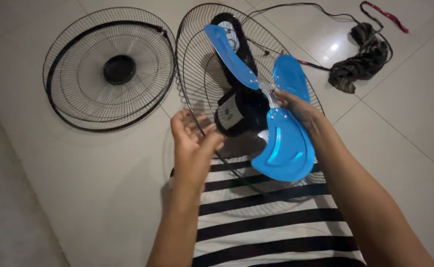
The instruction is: The person assembles an electric fan by first securing the central hub onto the motor shaft, then attaching the blue fan blades to the hub, and finally fitting the front wire cage over the blades.
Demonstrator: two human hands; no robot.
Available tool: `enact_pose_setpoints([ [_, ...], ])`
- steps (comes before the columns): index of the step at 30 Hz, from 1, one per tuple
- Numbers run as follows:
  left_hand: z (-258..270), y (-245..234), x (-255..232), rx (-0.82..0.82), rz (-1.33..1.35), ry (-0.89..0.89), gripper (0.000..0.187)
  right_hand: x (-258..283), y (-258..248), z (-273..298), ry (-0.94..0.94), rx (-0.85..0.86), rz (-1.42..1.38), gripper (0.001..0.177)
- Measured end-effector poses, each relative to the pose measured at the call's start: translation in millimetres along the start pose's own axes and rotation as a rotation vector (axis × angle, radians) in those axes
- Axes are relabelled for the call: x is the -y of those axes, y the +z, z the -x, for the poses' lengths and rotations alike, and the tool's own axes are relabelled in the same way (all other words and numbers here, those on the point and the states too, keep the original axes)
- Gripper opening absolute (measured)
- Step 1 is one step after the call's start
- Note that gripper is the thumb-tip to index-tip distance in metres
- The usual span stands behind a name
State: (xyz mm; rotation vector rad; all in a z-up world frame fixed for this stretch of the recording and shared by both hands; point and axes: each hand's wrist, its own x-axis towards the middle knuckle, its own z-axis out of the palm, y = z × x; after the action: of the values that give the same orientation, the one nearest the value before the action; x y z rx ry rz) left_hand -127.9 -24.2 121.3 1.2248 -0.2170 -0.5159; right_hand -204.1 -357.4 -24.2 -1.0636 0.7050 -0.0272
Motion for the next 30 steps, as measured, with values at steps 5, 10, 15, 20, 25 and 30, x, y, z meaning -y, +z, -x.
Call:
enact_pose_setpoints([
  [5, 69.8, 30.4, -24.0, 0.063, -0.024, 0.102, 0.078, 3.2, 17.8, 42.2, 0.152, -0.122, 0.174, 0.031],
  [10, 129.2, 45.0, -57.3, 0.097, -0.096, 0.01, 0.077, 14.6, 25.2, 94.8, 0.117, 0.063, 0.274, 0.043],
  [15, 160.3, 52.2, -57.5, 0.196, -0.038, -0.017, 0.072, 10.5, 12.2, 111.9, 0.161, -0.018, 0.328, 0.04],
  [20, 177.7, 58.5, -42.6, 0.245, 0.006, -0.105, 0.069, 0.5, -19.5, 112.3, 0.203, 0.03, 0.345, 0.047],
  [25, 184.9, 65.8, -33.4, 0.333, -0.066, -0.158, 0.067, -8.6, -43.8, 108.3, 0.187, -0.009, 0.388, 0.048],
  [30, 184.7, 69.0, -25.5, 0.384, -0.109, -0.147, 0.069, -10.4, -49.1, 121.1, 0.269, -0.095, 0.281, 0.047],
])
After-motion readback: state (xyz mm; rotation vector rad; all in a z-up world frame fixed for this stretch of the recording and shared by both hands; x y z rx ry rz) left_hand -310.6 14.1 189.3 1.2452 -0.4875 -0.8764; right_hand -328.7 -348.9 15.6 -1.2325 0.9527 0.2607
